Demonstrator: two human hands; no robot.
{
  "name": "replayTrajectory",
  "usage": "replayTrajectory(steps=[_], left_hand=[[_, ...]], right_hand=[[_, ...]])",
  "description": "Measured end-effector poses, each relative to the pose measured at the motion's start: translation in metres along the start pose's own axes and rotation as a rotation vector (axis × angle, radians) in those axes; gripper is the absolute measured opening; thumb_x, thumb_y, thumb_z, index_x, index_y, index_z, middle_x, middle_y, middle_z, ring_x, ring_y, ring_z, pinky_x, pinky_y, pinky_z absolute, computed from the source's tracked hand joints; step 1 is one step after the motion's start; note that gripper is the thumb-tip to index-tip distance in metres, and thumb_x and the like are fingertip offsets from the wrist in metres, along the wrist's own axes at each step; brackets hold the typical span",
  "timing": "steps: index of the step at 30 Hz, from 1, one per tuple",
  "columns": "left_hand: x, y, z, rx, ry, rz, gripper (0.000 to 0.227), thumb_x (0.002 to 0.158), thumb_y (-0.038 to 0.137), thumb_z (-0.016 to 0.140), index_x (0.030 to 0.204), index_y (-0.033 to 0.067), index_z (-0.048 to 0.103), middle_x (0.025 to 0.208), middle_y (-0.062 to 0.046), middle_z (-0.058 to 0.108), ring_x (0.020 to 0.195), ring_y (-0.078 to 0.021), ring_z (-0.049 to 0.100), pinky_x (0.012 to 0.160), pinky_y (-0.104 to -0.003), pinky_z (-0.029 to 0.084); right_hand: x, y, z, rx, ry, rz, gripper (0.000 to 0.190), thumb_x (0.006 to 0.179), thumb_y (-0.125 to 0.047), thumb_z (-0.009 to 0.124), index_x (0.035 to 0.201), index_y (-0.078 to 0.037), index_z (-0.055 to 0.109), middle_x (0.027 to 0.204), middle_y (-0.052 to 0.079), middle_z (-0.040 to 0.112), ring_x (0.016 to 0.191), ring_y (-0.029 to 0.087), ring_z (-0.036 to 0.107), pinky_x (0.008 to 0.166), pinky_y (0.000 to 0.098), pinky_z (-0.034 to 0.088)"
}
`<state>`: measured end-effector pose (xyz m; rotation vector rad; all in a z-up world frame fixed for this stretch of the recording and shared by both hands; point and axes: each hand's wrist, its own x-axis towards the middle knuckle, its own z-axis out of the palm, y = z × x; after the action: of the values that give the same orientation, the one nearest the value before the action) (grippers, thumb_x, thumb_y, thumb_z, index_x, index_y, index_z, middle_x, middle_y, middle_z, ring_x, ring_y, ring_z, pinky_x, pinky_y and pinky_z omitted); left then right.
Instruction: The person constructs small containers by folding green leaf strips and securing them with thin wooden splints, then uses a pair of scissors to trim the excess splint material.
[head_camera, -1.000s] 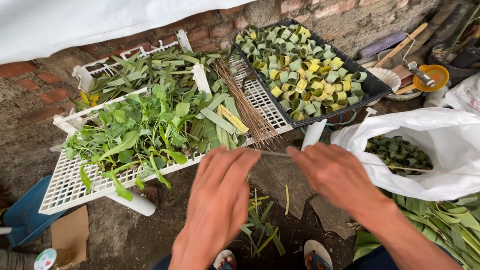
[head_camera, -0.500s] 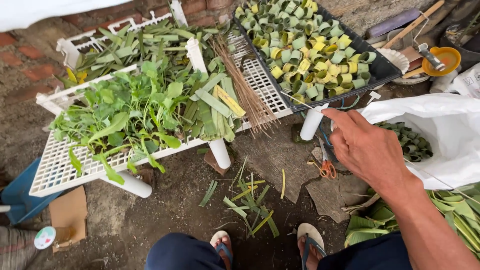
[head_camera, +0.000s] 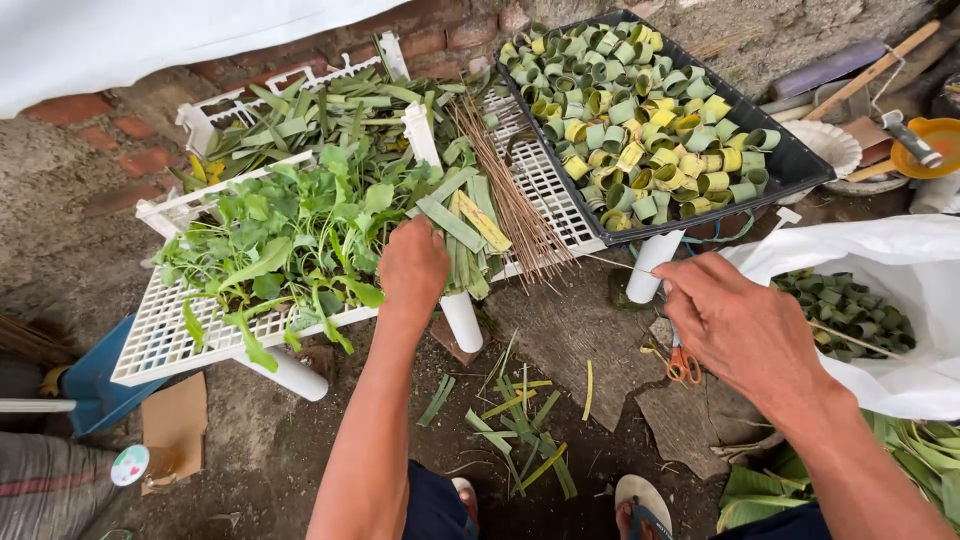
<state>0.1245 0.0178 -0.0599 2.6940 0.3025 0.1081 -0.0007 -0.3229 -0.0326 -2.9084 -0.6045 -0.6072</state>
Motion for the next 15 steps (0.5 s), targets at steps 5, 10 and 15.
replayTrajectory(steps=[5, 10, 15], left_hand=[[0.032, 0.002, 0.035, 0.19, 0.019, -0.14, 0.06, 0.103, 0.066, 0.053, 0.091, 0.0084, 0.064, 0.086, -0.005, 0.063, 0.069, -0.0202, 0.064, 0.057, -0.035, 0.048], [0.045, 0.009, 0.041, 0.246, -0.044, -0.219, 0.071, 0.098, 0.079, 0.055, 0.069, 0.0159, 0.045, 0.064, 0.005, 0.039, 0.05, -0.0109, 0.031, 0.044, -0.027, 0.027], [0.055, 0.005, 0.045, 0.028, -0.069, -0.244, 0.038, 0.095, 0.04, 0.073, 0.102, 0.0035, 0.07, 0.108, -0.012, 0.071, 0.096, -0.0306, 0.071, 0.075, -0.043, 0.057]], right_hand=[[0.005, -0.009, 0.007, -0.045, -0.071, 0.018, 0.026, 0.102, -0.02, 0.056, 0.126, -0.018, 0.065, 0.091, -0.005, 0.063, 0.049, 0.009, 0.056, 0.028, 0.0257, 0.051], [0.008, -0.015, 0.016, -0.075, -0.058, -0.034, 0.028, 0.098, -0.021, 0.06, 0.126, -0.017, 0.066, 0.095, -0.006, 0.064, 0.057, 0.008, 0.06, 0.032, 0.0264, 0.054], [0.011, -0.018, 0.022, -0.07, 0.001, 0.028, 0.024, 0.097, -0.02, 0.06, 0.119, -0.023, 0.069, 0.091, -0.009, 0.063, 0.06, 0.014, 0.059, 0.034, 0.0335, 0.049]])
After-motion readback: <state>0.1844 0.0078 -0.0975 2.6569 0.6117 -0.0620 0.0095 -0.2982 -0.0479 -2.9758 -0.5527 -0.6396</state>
